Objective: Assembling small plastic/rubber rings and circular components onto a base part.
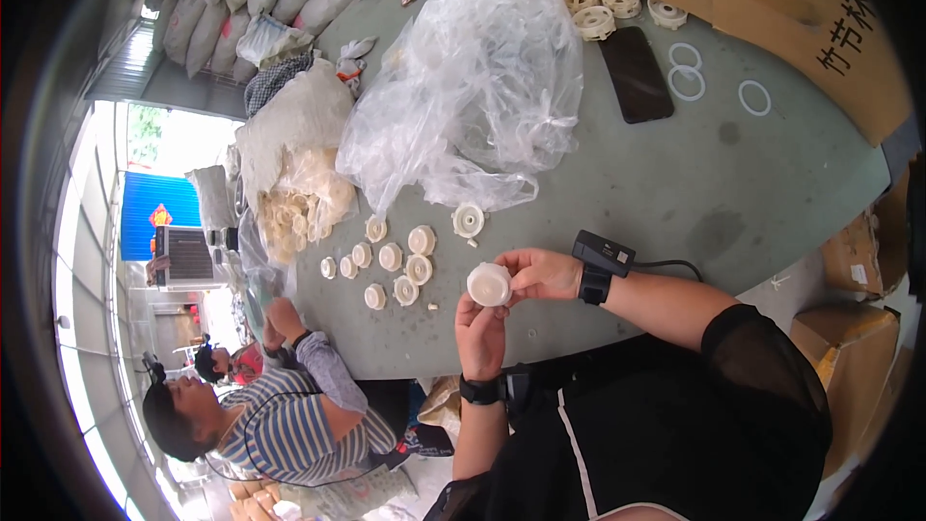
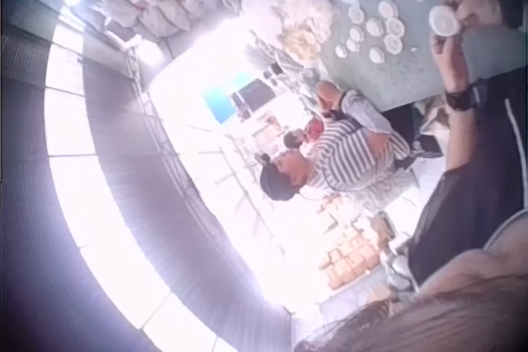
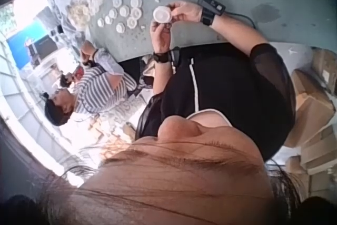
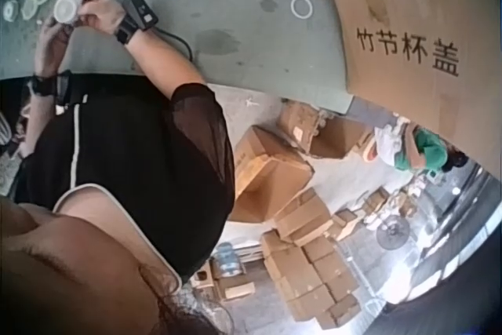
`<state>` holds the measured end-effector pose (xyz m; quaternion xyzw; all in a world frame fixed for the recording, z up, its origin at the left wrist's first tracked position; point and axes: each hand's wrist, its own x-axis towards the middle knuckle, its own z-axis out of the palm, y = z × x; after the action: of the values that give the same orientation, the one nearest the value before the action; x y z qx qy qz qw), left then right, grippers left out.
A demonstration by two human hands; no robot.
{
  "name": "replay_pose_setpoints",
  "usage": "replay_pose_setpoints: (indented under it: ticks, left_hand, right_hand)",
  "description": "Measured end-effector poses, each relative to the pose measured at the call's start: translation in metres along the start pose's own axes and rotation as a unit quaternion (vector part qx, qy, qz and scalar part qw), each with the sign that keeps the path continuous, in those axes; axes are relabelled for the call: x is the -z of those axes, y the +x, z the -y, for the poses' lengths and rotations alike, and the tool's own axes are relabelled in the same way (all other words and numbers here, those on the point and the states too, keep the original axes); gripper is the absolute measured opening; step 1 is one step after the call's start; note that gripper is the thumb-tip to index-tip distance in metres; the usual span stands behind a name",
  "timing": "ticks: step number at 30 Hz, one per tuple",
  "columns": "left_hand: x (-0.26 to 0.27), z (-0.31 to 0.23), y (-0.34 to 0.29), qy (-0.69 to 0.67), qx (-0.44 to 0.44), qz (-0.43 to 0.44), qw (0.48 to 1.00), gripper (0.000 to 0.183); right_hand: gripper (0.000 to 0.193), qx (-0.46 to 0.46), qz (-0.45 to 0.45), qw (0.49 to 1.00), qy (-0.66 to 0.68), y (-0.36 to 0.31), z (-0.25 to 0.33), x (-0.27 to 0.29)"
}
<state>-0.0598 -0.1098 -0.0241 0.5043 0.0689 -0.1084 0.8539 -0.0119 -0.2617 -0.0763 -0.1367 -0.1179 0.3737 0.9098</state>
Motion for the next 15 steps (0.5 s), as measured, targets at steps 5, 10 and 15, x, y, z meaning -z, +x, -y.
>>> replay_pose_setpoints:
  ticks: [5,10,15]
  left_hand:
    - [-0.005,0.009,-0.007,0.008,-0.015,-0.056,0.998,0.021]
    - [0.052,-0.007,-0.028,0.025,-0.116,-0.135,0.984,0.017]
    - [0.142,-0.044,-0.1,0.041,-0.158,-0.244,0.956,0.015]
  right_hand:
    - [0.034,-0.005,-0.03,0.991,-0.134,0.001,-0.009,0.004]
    - [0.031,-0.049,-0.058,0.962,-0.262,0.002,-0.012,-0.002]
    - [0.026,-0.052,-0.114,0.977,-0.172,0.007,-0.002,0.0]
